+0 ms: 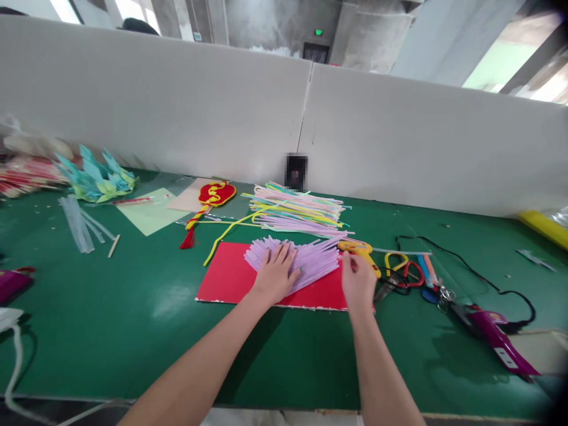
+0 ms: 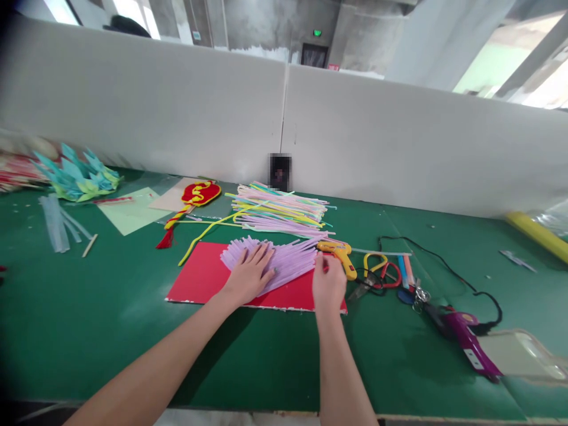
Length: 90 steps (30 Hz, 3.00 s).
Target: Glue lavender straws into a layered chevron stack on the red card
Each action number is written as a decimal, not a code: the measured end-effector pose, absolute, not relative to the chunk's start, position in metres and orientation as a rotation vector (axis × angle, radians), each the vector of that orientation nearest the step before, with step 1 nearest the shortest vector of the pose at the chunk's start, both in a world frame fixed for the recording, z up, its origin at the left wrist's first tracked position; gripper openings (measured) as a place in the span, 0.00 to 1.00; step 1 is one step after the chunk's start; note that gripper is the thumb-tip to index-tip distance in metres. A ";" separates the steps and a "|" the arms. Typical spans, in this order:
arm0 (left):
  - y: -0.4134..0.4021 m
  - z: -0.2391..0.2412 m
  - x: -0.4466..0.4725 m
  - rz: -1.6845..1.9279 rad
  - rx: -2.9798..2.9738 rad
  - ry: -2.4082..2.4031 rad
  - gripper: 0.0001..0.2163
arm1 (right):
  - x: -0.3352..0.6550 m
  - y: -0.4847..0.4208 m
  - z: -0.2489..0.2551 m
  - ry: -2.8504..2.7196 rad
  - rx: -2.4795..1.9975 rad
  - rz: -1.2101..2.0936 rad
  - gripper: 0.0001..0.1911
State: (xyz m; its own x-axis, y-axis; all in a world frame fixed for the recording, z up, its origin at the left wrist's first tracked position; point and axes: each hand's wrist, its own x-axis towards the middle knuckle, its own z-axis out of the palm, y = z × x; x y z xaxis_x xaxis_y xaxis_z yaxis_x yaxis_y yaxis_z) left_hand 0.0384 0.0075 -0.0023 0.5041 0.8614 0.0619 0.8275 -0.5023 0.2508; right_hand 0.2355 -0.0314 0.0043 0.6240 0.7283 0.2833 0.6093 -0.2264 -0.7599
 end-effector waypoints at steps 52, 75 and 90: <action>0.010 -0.006 0.038 0.320 2.561 1.452 0.24 | 0.333 -0.045 -0.020 -1.049 -2.195 -0.282 0.19; 0.061 -0.022 -0.024 1.361 1.497 1.716 0.16 | 0.226 -0.023 -0.021 -1.400 -1.676 0.136 0.12; 0.069 -0.027 -0.024 1.403 1.317 1.585 0.14 | 0.235 -0.024 -0.030 -1.217 -1.693 0.336 0.16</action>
